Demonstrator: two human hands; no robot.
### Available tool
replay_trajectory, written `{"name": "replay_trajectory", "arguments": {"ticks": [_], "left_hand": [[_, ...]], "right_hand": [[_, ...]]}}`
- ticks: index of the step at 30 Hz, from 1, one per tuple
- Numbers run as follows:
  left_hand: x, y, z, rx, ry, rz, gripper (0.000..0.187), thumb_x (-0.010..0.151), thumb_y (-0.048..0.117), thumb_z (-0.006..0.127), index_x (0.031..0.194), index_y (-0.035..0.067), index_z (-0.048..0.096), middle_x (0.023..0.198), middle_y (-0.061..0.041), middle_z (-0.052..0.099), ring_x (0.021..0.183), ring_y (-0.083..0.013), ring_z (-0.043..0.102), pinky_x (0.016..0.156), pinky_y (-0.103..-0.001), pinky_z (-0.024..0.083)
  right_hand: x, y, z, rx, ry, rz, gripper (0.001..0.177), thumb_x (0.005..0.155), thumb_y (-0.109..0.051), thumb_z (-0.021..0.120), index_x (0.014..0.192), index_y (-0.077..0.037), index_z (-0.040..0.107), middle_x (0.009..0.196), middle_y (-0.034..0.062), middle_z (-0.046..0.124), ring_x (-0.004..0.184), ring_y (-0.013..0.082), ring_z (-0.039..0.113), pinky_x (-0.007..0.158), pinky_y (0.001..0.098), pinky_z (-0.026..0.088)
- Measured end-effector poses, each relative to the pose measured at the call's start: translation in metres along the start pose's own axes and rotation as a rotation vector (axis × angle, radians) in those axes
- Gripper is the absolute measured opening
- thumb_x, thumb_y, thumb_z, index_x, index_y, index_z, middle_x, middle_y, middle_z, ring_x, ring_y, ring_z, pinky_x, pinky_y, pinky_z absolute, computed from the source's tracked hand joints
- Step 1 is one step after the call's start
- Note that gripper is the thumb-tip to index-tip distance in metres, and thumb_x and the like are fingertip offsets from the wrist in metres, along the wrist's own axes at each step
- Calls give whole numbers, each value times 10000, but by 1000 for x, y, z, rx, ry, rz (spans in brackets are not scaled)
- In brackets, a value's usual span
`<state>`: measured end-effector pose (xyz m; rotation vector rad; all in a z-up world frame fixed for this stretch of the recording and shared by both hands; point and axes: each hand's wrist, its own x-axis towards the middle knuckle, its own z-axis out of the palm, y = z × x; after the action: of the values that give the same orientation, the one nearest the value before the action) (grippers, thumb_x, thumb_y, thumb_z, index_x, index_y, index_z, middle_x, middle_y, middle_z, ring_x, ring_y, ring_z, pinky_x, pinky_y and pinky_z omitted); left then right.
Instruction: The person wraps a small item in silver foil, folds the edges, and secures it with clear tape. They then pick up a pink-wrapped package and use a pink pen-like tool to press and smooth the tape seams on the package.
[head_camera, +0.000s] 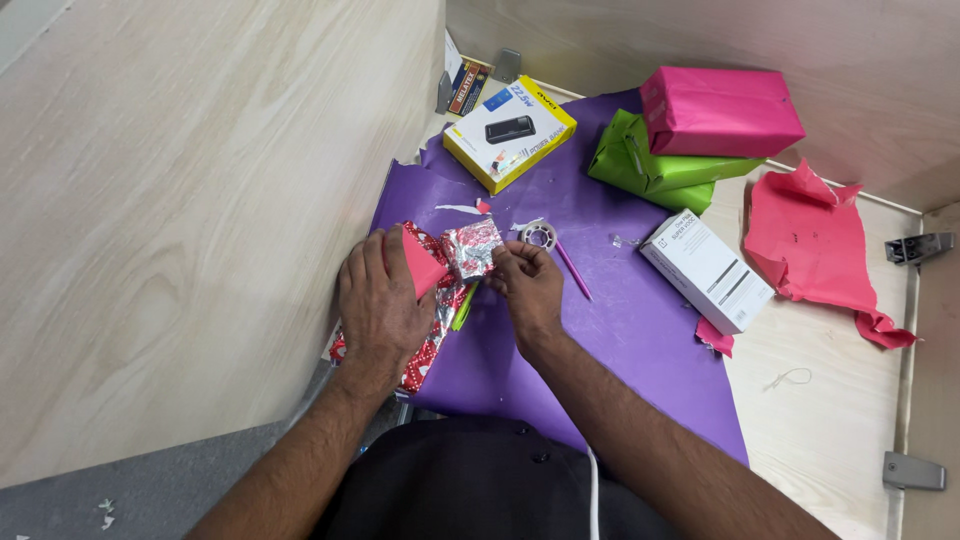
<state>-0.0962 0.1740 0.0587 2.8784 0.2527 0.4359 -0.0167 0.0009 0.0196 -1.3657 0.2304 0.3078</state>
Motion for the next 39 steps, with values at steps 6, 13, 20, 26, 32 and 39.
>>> {"name": "replay_trajectory", "arguments": {"ticks": [6,13,20,26,32,39], "left_hand": [[2,-2,2,30,-78,-29,1011,676,325,914,1447,-33,366,1344,-293,479,1282,-433,488,1069,-564,435],[11,4,-3,-38,-145,-124,1046,697,283,902,1488,-40,300,1324,-321,445,1237,-446,495,1006,-538,494],[33,17,-1,-167,15,-141,1011,719,304,902,1491,0,325,1283,-288,474,1189,-441,523,993,-532,526],[69,33,8,-321,-104,-193,1001,748,306,889,1512,36,300,1330,-267,464,1229,-447,503,952,-536,548],[94,41,21,-394,-209,-169,1008,751,294,858,1547,120,266,1394,-227,428,1302,-454,468,984,-560,529],[112,34,23,-610,-391,-271,1035,775,367,855,1588,313,216,1478,-252,290,1278,-500,500,1035,-575,513]], "right_hand": [[-6,2,11,-113,-36,-29,328,933,-148,711,1189,18,591,1026,93,699,906,135,698,762,267,603],[-12,-3,14,-125,-2,9,416,914,-107,709,1261,5,507,1088,108,681,953,167,717,799,279,626],[1,4,11,52,72,48,439,912,-37,677,1287,15,454,1045,106,668,931,196,728,823,308,648],[33,6,13,135,13,93,447,914,13,634,1326,4,460,1015,122,668,830,198,699,752,315,633],[50,2,21,234,-15,228,412,980,-66,544,1383,-62,460,969,78,665,687,108,629,633,255,567],[61,-6,18,314,-169,192,499,970,-58,524,1461,-129,466,1029,69,639,708,92,526,728,299,580]]}}
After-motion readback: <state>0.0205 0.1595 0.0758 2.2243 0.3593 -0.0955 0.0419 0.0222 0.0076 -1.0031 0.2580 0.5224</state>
